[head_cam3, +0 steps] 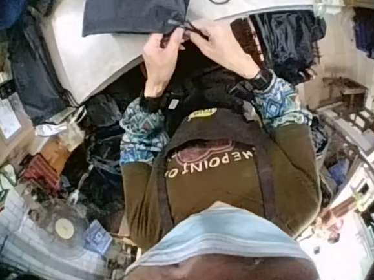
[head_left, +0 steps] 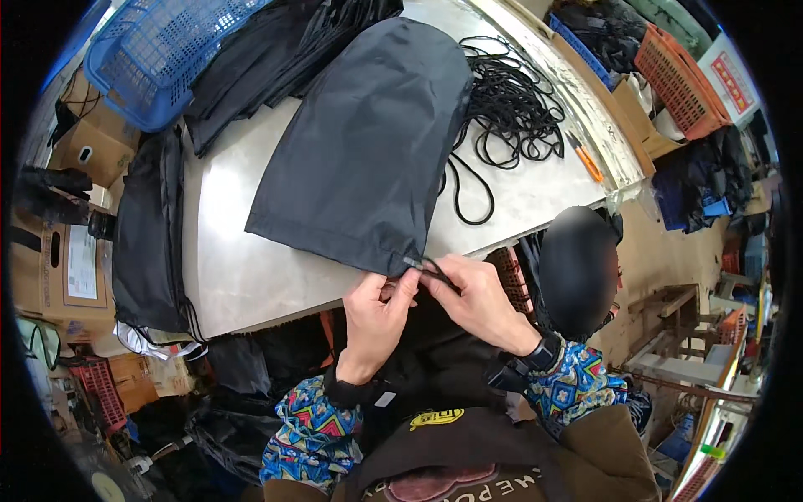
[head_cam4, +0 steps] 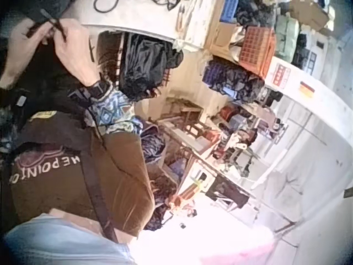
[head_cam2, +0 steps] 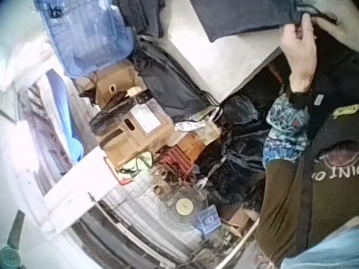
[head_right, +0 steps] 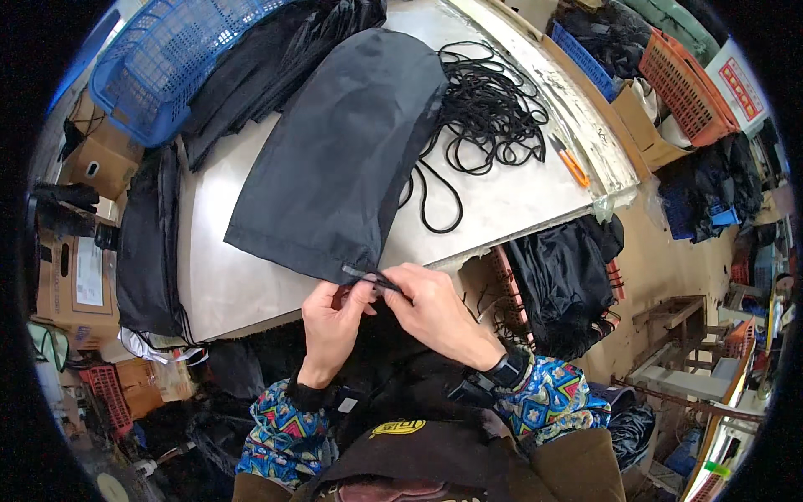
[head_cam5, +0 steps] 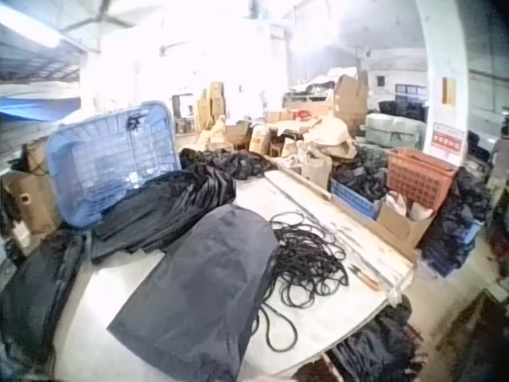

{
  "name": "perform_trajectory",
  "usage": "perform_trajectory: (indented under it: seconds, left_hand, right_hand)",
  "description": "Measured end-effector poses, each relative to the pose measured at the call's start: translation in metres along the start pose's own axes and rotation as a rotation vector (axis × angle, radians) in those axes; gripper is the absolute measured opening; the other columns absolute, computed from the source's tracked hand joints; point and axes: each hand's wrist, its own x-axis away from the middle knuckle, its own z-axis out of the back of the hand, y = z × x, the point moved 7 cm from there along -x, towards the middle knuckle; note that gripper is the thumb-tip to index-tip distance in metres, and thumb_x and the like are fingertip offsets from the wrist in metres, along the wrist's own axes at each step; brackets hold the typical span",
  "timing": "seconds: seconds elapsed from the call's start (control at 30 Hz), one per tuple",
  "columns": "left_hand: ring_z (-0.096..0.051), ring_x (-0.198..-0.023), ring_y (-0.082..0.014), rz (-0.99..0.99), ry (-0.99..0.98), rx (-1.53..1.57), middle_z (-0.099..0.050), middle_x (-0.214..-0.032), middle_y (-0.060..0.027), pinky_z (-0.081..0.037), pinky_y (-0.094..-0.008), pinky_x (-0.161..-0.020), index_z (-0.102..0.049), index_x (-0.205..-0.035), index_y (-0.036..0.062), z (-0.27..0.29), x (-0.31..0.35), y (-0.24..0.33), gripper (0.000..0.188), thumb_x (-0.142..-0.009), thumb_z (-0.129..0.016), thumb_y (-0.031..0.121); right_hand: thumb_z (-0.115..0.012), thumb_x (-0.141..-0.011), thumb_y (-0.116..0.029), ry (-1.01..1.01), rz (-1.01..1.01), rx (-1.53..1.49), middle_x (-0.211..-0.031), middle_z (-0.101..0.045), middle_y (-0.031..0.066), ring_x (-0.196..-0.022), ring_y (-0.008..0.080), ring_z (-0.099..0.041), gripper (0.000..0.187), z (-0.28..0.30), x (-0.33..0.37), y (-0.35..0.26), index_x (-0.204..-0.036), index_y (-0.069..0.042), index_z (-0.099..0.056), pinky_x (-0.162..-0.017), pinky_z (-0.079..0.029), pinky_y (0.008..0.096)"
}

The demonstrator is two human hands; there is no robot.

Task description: The person assembles black drawstring bags by threading elastic cords through the top hems using a metal hook tool. They repeatedly pick up bags, thread the elastic through the casing, and pull it through to form the drawstring closure. The process is repeated for multiple bags on a cluttered workbench.

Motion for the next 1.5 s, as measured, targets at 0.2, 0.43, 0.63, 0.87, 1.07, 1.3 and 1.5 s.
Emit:
perform_trajectory:
  seconds: [0.2,0.43,0.63,0.87,1.07,1.3,1.5]
  left_hand:
    - [-0.066,-0.070,-0.0173,0.316,-0.145,0.554,-0.067,-0.086,-0.0138,-0.054,-0.0267,-0.064,-0.063,-0.093,-0.0048,-0.006,-0.003,-0.001,0.023,-0.093,-0.059,0.018]
    - [-0.066,-0.068,-0.0189,0.361,0.029,0.681,-0.066,-0.083,-0.0148,-0.054,-0.0273,-0.061,-0.059,-0.085,-0.0005,-0.002,-0.006,-0.007,0.022,-0.090,-0.065,0.020]
    - [-0.063,-0.062,-0.0165,0.351,0.055,0.671,-0.066,-0.078,-0.0136,-0.051,-0.0257,-0.057,-0.058,-0.082,0.0011,0.000,-0.007,-0.011,0.022,-0.087,-0.068,0.020]
    - [-0.062,-0.063,-0.0137,0.281,0.030,0.529,-0.065,-0.074,-0.0089,-0.050,-0.0255,-0.057,-0.062,-0.083,-0.0011,0.004,-0.003,-0.007,0.019,-0.087,-0.068,0.016]
    - [-0.061,-0.064,-0.0117,0.257,-0.026,0.460,-0.065,-0.074,-0.0072,-0.049,-0.0242,-0.057,-0.065,-0.087,-0.0017,0.010,0.000,-0.006,0.016,-0.087,-0.067,0.014]
    - [-0.059,-0.063,-0.0104,0.306,-0.049,0.447,-0.065,-0.074,-0.0085,-0.048,-0.0235,-0.056,-0.064,-0.083,-0.0037,0.005,0.008,-0.015,0.019,-0.088,-0.067,0.015]
    - [-0.050,-0.054,-0.0078,0.195,0.336,0.546,-0.054,-0.061,0.0003,-0.042,-0.0234,-0.050,-0.057,-0.071,0.0065,0.073,-0.016,-0.004,0.024,-0.089,-0.065,0.020]
  right_hand:
    - [-0.060,-0.084,-0.002,0.095,-0.058,0.045,-0.086,-0.062,0.0173,-0.074,0.0324,-0.062,0.023,0.014,0.003,0.003,-0.108,0.000,-0.058,-0.065,-0.048,0.0341]
    - [-0.056,-0.086,0.002,0.053,-0.045,0.105,-0.086,-0.061,0.0188,-0.076,0.0359,-0.062,0.021,0.025,0.028,-0.022,-0.107,-0.001,-0.053,-0.065,-0.048,0.0363]
    - [-0.057,-0.082,0.003,-0.024,-0.034,0.140,-0.081,-0.059,0.0196,-0.072,0.0378,-0.060,0.024,0.009,0.033,-0.017,-0.106,-0.002,-0.056,-0.060,-0.046,0.0400]
    - [-0.056,-0.082,0.004,-0.065,-0.009,0.185,-0.081,-0.060,0.0199,-0.075,0.0380,-0.060,0.022,0.004,0.026,-0.022,-0.103,0.000,-0.056,-0.063,-0.047,0.0392]
    - [-0.052,-0.085,0.000,-0.178,-0.006,0.153,-0.075,-0.060,0.0190,-0.070,0.0388,-0.059,0.011,-0.003,0.021,-0.017,-0.095,-0.001,-0.055,-0.059,-0.046,0.0416]
    - [-0.054,-0.090,-0.007,-0.309,-0.267,-0.119,-0.075,-0.062,0.0164,-0.070,0.0269,-0.065,0.012,-0.021,0.011,-0.009,-0.099,0.000,-0.058,-0.060,-0.048,0.0352]
    - [-0.059,-0.090,-0.011,-0.382,-0.217,0.009,-0.079,-0.066,0.0144,-0.071,0.0248,-0.068,0.018,0.022,0.026,-0.006,-0.103,0.002,-0.060,-0.063,-0.051,0.0322]
